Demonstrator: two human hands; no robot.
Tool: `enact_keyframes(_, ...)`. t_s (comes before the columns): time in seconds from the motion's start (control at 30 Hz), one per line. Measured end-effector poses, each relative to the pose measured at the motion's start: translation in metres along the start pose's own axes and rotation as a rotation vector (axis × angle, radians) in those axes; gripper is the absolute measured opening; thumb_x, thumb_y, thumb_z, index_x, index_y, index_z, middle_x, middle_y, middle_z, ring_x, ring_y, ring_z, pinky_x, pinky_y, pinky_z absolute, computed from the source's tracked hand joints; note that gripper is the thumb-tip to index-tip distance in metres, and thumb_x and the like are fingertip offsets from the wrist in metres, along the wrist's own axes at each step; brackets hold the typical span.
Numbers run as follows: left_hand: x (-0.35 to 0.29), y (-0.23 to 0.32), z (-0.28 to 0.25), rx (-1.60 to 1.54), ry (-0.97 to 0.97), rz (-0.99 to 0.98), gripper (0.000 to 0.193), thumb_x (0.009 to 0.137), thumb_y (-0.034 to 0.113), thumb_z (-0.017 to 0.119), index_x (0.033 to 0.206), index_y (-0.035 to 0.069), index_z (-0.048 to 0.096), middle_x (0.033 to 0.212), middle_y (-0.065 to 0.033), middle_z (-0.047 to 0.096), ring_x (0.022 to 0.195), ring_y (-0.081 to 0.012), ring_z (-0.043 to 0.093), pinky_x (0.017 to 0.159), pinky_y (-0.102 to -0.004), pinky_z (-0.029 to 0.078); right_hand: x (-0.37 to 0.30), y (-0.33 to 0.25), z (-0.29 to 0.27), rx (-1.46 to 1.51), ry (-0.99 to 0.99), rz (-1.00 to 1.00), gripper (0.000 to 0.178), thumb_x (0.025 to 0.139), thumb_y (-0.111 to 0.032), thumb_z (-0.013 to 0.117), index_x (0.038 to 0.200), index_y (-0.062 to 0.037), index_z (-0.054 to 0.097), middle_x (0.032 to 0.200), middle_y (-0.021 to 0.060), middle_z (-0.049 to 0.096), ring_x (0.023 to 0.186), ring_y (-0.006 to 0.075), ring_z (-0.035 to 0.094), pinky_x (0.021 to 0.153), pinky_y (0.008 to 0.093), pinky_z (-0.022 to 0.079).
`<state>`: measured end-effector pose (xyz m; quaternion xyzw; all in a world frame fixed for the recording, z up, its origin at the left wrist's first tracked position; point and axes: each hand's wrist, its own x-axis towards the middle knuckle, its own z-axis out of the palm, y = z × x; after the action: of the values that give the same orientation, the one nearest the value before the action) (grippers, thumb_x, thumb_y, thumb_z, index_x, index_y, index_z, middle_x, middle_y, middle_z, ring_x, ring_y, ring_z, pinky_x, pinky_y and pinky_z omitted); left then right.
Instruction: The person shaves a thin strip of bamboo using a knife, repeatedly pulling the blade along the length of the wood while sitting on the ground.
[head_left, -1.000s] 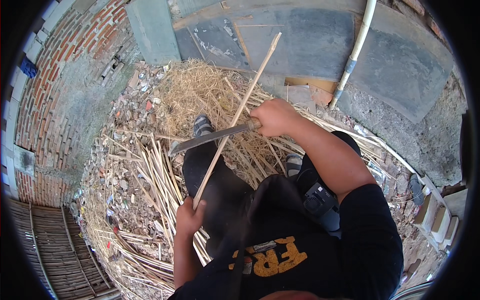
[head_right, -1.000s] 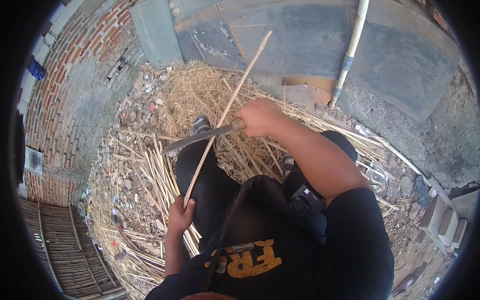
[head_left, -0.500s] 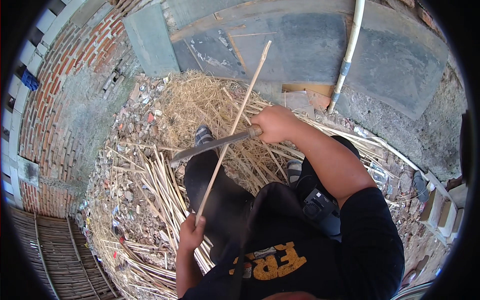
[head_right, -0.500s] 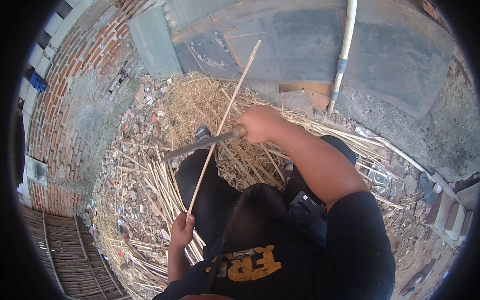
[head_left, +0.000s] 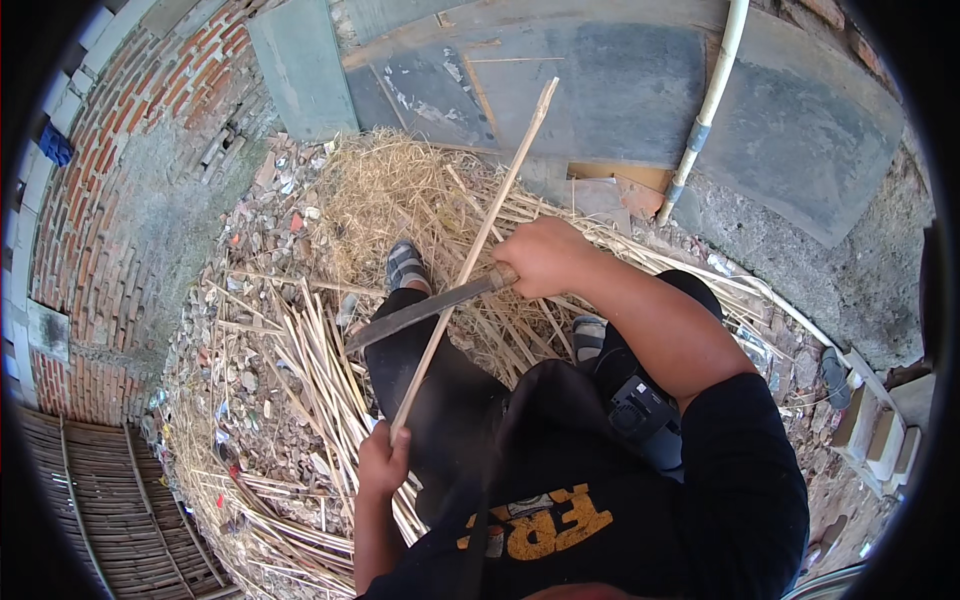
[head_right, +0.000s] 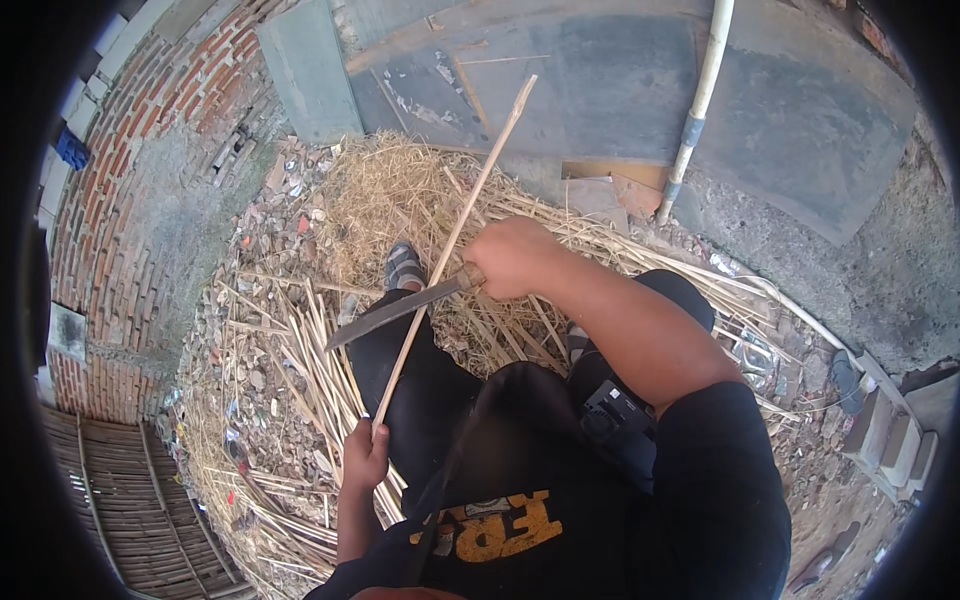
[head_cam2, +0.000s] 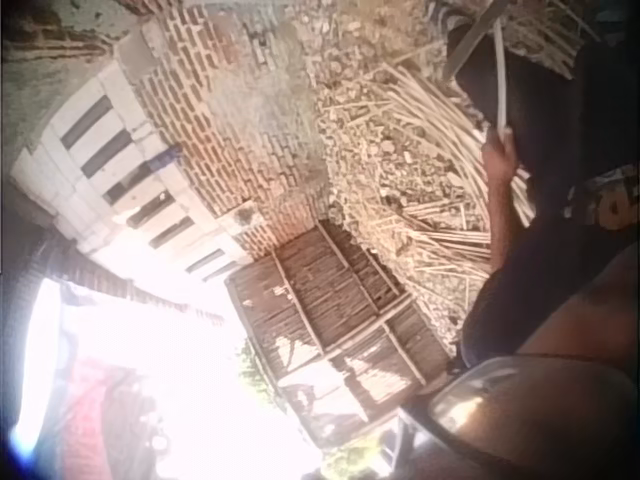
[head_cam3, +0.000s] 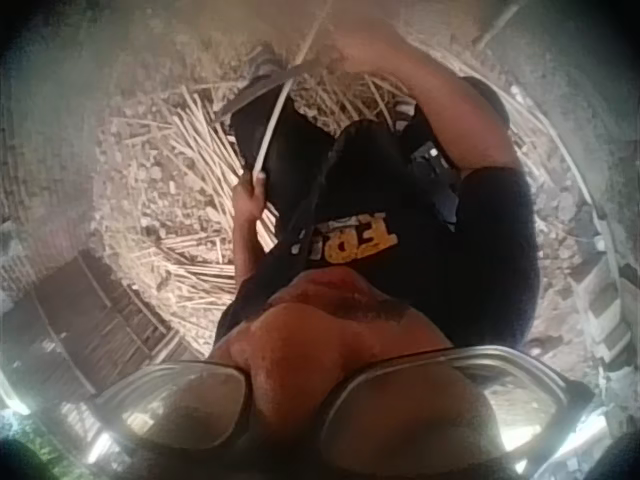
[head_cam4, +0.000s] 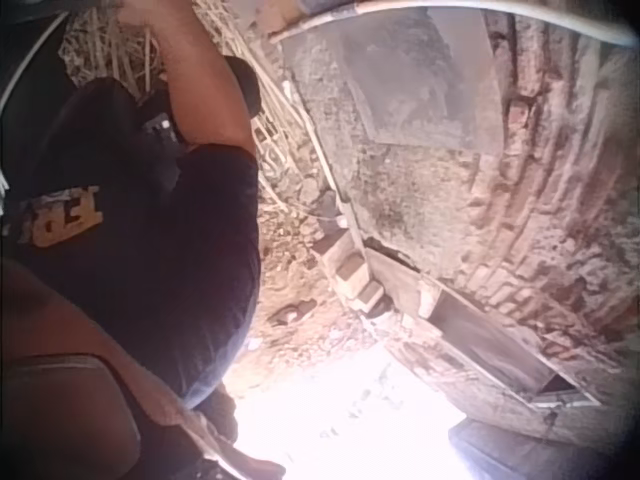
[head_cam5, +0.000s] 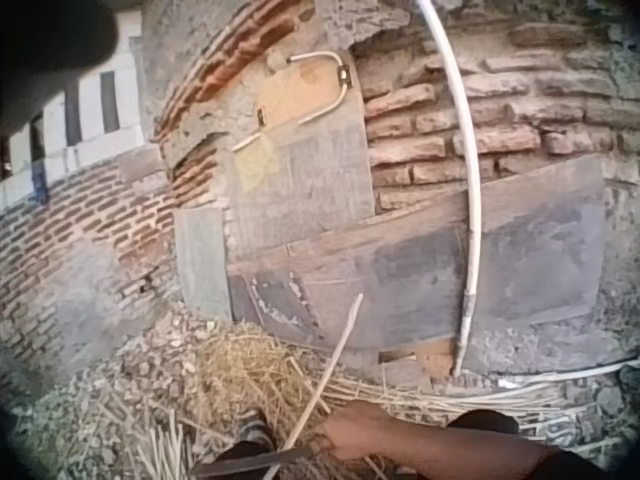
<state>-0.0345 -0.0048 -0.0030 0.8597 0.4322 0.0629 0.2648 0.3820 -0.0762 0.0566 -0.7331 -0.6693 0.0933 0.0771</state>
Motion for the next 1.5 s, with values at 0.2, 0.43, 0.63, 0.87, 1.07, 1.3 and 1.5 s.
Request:
enact_keyframes(0.2,0.001,0.001,0.007,-0.058,0.055,0.019,0.05,0.103,0.045,0.052,0.086,-0.002,0.053,0.067,-0.0282,0.06,0.069,-0.052,0.062,0.059,-0.0525,0.046,0.001,0.046,-0.006,0.334,0.085,0.289,0.027,0.074,-0.02,0.067,0.098,-0.0094,0.072,0.089,0.0169,0.072,0.088,0.0379,0.069,0.079,0.0472,0.055)
enact_keyframes(0.43,-0.002,0.001,-0.003,-0.07,0.017,0.036,0.048,0.102,0.045,0.053,0.087,-0.001,0.054,0.07,-0.0262,0.061,0.072,-0.0494,0.064,0.06,-0.0487,0.047,-0.006,0.011,-0.002,0.118,0.097,0.128,0.022,0.073,-0.018,0.066,0.092,-0.0084,0.07,0.081,0.0178,0.07,0.085,0.0388,0.068,0.076,0.0501,0.054)
enact_keyframes(0.63,-0.017,-0.007,-0.005,-0.117,0.027,0.036,0.046,0.102,0.042,0.057,0.083,0.0,0.054,0.061,-0.019,0.058,0.058,-0.0332,0.063,0.056,-0.0422,0.047,0.001,0.06,0.006,0.265,0.162,0.3,0.021,0.076,-0.017,0.065,0.095,-0.0084,0.07,0.086,0.0163,0.071,0.09,0.0374,0.069,0.08,0.0506,0.054)
enact_keyframes(0.87,-0.018,-0.011,-0.009,-0.138,-0.004,-0.025,0.048,0.1,0.044,0.06,0.083,0.0,0.054,0.06,-0.0164,0.057,0.056,-0.0289,0.06,0.055,-0.0405,0.046,0.0,0.034,-0.007,0.247,0.081,0.275,0.022,0.076,-0.015,0.066,0.097,-0.0099,0.071,0.091,0.0152,0.072,0.091,0.0363,0.07,0.081,0.0497,0.055)
enact_keyframes(1.07,-0.022,-0.007,-0.012,-0.16,-0.035,-0.054,0.052,0.092,0.047,0.072,0.081,-0.001,0.056,0.059,-0.0105,0.056,0.057,-0.0167,0.053,0.054,-0.0372,0.044,-0.003,0.016,-0.004,0.072,0.069,0.034,0.016,0.07,-0.018,0.07,0.085,-0.0116,0.069,0.078,0.0137,0.07,0.082,0.0358,0.07,0.071,0.0489,0.054)
enact_keyframes(1.3,-0.03,-0.005,-0.018,-0.206,-0.065,-0.084,0.048,0.094,0.045,0.072,0.081,0.0,0.058,0.059,-0.0084,0.056,0.057,-0.0135,0.051,0.053,-0.0348,0.042,-0.012,0.072,-0.015,0.224,0.255,0.381,0.022,0.073,-0.018,0.068,0.094,-0.012,0.072,0.087,0.0149,0.072,0.087,0.0351,0.07,0.078,0.0486,0.056)
enact_keyframes(1.5,-0.036,-0.012,-0.007,-0.285,-0.09,-0.088,0.047,0.094,0.044,0.071,0.081,0.0,0.058,0.059,-0.0103,0.057,0.056,-0.0165,0.054,0.054,-0.0358,0.044,-0.012,0.024,-0.014,0.041,-0.012,0.094,0.021,0.073,-0.018,0.069,0.092,-0.0112,0.071,0.086,0.0141,0.071,0.087,0.035,0.07,0.077,0.049,0.055)
